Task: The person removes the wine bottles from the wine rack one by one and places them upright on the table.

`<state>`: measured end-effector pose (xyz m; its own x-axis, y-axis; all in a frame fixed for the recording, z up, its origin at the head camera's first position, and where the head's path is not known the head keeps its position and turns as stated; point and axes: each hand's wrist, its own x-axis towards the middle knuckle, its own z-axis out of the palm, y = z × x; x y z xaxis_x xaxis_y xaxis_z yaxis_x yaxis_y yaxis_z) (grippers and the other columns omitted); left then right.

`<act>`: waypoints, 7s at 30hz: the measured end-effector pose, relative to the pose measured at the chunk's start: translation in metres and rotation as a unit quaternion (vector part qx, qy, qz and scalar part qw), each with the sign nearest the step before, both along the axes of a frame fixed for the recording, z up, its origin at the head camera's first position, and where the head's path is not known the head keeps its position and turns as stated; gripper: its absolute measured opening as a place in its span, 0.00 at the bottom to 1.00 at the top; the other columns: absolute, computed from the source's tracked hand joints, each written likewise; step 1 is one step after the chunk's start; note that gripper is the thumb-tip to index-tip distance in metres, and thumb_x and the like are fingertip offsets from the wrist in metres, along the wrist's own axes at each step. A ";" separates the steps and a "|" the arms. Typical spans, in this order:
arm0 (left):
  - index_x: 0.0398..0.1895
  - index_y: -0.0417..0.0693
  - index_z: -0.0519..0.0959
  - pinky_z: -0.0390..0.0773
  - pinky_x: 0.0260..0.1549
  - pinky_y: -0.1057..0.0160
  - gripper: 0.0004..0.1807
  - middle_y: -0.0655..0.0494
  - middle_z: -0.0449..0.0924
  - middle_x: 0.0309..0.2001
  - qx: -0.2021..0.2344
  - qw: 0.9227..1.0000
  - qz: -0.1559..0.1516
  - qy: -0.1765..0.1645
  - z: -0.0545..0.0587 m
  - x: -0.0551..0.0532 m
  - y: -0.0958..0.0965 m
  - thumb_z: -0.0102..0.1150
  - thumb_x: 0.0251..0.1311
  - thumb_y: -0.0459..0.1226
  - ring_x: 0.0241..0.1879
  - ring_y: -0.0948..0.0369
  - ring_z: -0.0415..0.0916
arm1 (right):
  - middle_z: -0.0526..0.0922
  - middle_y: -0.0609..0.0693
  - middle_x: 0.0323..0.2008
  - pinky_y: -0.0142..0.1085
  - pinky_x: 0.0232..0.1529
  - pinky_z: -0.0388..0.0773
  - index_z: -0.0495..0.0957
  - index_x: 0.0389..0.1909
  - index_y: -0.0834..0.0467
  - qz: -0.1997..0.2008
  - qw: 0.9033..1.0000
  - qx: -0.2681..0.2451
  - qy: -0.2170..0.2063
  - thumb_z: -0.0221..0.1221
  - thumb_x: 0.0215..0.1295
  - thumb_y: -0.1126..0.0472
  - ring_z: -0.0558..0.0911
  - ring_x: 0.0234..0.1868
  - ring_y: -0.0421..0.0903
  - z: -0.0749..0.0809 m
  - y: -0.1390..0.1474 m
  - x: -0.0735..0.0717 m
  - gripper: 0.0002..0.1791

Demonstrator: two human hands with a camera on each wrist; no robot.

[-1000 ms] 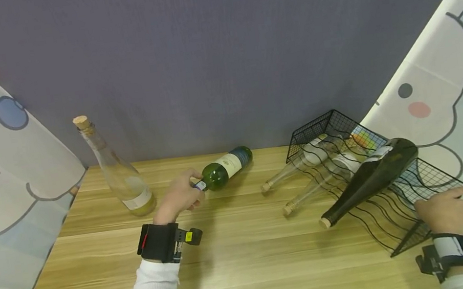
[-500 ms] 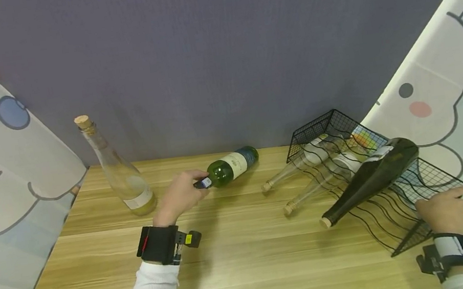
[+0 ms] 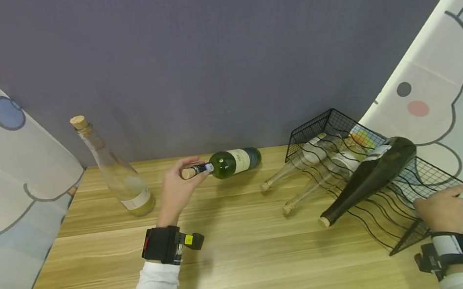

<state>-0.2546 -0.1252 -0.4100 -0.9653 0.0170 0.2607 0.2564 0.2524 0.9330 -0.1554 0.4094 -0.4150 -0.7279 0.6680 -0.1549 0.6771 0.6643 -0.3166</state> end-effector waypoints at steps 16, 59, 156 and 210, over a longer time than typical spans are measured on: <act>0.22 0.49 0.70 0.72 0.45 0.63 0.16 0.53 0.74 0.29 0.382 0.916 0.114 0.046 -0.013 -0.016 0.040 0.53 0.68 0.44 0.35 0.57 0.73 | 0.51 0.97 0.55 0.70 0.47 0.69 0.17 0.62 0.84 -0.002 1.000 -0.002 0.002 0.44 0.61 0.59 0.62 0.50 0.86 -0.001 0.000 0.000 0.51; 0.16 0.42 0.70 0.70 0.33 0.62 0.14 0.52 0.72 0.19 0.046 0.962 -0.101 0.249 0.000 0.011 0.056 0.60 0.52 0.23 0.24 0.60 0.67 | 0.51 0.96 0.55 0.70 0.47 0.69 0.17 0.63 0.84 -0.006 1.000 -0.002 -0.003 0.43 0.62 0.58 0.63 0.51 0.85 0.001 0.001 -0.002 0.51; 0.33 0.27 0.71 0.72 0.29 0.59 0.10 0.36 0.76 0.26 0.044 0.989 -0.071 0.118 0.047 0.024 0.078 0.62 0.58 0.27 0.25 0.56 0.70 | 0.49 0.97 0.55 0.71 0.45 0.69 0.17 0.62 0.84 0.008 1.000 0.003 -0.003 0.43 0.62 0.58 0.62 0.50 0.87 0.001 0.002 0.002 0.51; 0.29 0.30 0.70 0.72 0.30 0.57 0.04 0.40 0.73 0.26 0.049 0.988 0.016 0.143 0.038 0.015 0.048 0.56 0.55 0.22 0.24 0.54 0.69 | 0.50 0.97 0.54 0.71 0.44 0.68 0.17 0.62 0.84 0.017 1.000 -0.003 0.004 0.43 0.61 0.58 0.62 0.48 0.87 0.003 0.001 0.002 0.51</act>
<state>-0.2397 -0.0775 -0.3721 -0.8519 -0.0523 0.5212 0.5058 0.1763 0.8444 -0.1534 0.4107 -0.4124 -0.7514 0.6420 -0.1524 0.6515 0.6852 -0.3255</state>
